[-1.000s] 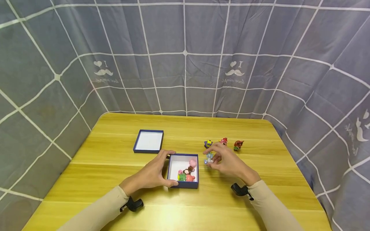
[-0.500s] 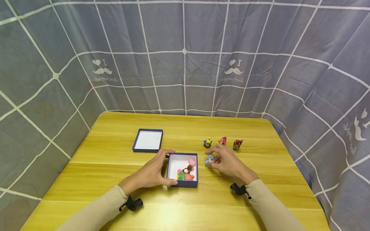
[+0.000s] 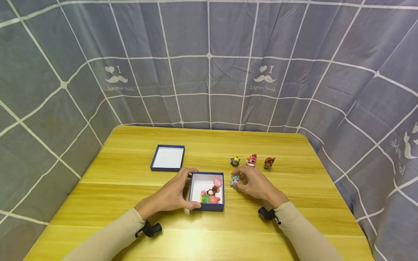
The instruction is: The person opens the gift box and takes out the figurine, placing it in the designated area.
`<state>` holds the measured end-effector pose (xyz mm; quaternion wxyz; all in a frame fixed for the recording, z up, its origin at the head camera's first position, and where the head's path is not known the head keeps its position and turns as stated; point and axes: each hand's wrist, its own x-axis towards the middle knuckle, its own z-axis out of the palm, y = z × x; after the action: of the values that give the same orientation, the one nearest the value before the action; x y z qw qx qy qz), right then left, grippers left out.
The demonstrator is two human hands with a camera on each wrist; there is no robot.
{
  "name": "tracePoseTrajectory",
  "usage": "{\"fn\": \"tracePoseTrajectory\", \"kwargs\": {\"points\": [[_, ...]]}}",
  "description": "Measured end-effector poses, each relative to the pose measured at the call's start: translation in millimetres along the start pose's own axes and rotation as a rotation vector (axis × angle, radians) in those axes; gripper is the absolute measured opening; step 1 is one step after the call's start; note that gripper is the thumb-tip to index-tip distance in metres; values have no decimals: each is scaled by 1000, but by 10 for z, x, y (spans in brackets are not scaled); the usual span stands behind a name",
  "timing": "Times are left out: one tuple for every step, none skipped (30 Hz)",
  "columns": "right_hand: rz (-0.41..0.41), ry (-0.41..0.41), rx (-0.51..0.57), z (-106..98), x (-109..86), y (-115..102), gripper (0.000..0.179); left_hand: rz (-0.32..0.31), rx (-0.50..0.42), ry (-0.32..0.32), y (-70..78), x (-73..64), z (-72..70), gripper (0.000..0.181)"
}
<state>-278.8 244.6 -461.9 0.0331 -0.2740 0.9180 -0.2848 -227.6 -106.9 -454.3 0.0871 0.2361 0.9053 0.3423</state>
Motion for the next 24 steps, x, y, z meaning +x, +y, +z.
{"fn": "tracePoseTrajectory", "kwargs": {"points": [[4, -2, -3, 3, -2, 1, 35, 0, 0, 1, 1, 1, 2, 120], [5, -3, -7, 8, -6, 2, 35, 0, -1, 0, 2, 2, 4, 120], [8, -6, -10, 10, -8, 1, 34, 0, -2, -1, 4, 2, 6, 119], [14, -9, -12, 13, -11, -2, 35, -1, -3, -1, 5, 2, 8, 119], [18, -11, -17, 15, -13, -3, 35, -3, -3, -2, 6, 2, 10, 119], [21, -14, -19, 16, -14, -5, 35, -3, -6, -3, 8, 3, 10, 119], [25, -16, -23, 17, -15, -7, 35, -4, -6, -5, 8, 2, 11, 119], [26, -16, -26, 19, -14, -7, 35, -6, -5, -6, 9, 2, 11, 119], [30, -17, -29, 19, -12, -10, 35, -7, -3, -6, 10, 2, 10, 119], [30, -16, -32, 20, -10, -11, 35, -9, -1, -5, 11, 2, 8, 119], [28, -16, -33, 21, -6, -12, 35, -9, 3, -3, 11, 2, 7, 119], [28, -17, -33, 21, -3, -14, 35, -9, 2, -3, 12, 3, 5, 119], [27, -16, -34, 20, 0, -14, 35, -9, 7, -1, 12, 3, 3, 119], [28, -16, -33, 21, 3, -13, 35, -7, 11, 1, 11, 4, 3, 119], [29, -16, -32, 22, 5, -12, 35, -7, 14, 3, 10, 5, 2, 119], [29, -16, -32, 23, 5, -12, 35, -5, 16, 4, 9, 6, 3, 119], [30, -15, -34, 23, 3, -12, 35, -4, 18, 5, 7, 6, 4, 119], [32, -14, -38, 24, 2, -12, 36, -4, 19, 5, 6, 6, 3, 119], [32, -12, -42, 27, 1, -10, 36, -4, 21, 7, 7, 6, 2, 119], [30, -10, -47, 30, 0, -9, 36, -3, 19, 7, 7, 6, 2, 119], [30, -9, -51, 32, -2, -9, 36, -4, 16, 7, 8, 5, 2, 119], [29, -7, -53, 33, -3, -9, 36, -4, 13, 7, 10, 4, 1, 119], [28, -6, -55, 35, -6, -11, 36, -4, 11, 7, 11, 3, 1, 118], [27, -5, -55, 38, -8, -10, 36, -4, 9, 7, 13, 2, 1, 118]]}}
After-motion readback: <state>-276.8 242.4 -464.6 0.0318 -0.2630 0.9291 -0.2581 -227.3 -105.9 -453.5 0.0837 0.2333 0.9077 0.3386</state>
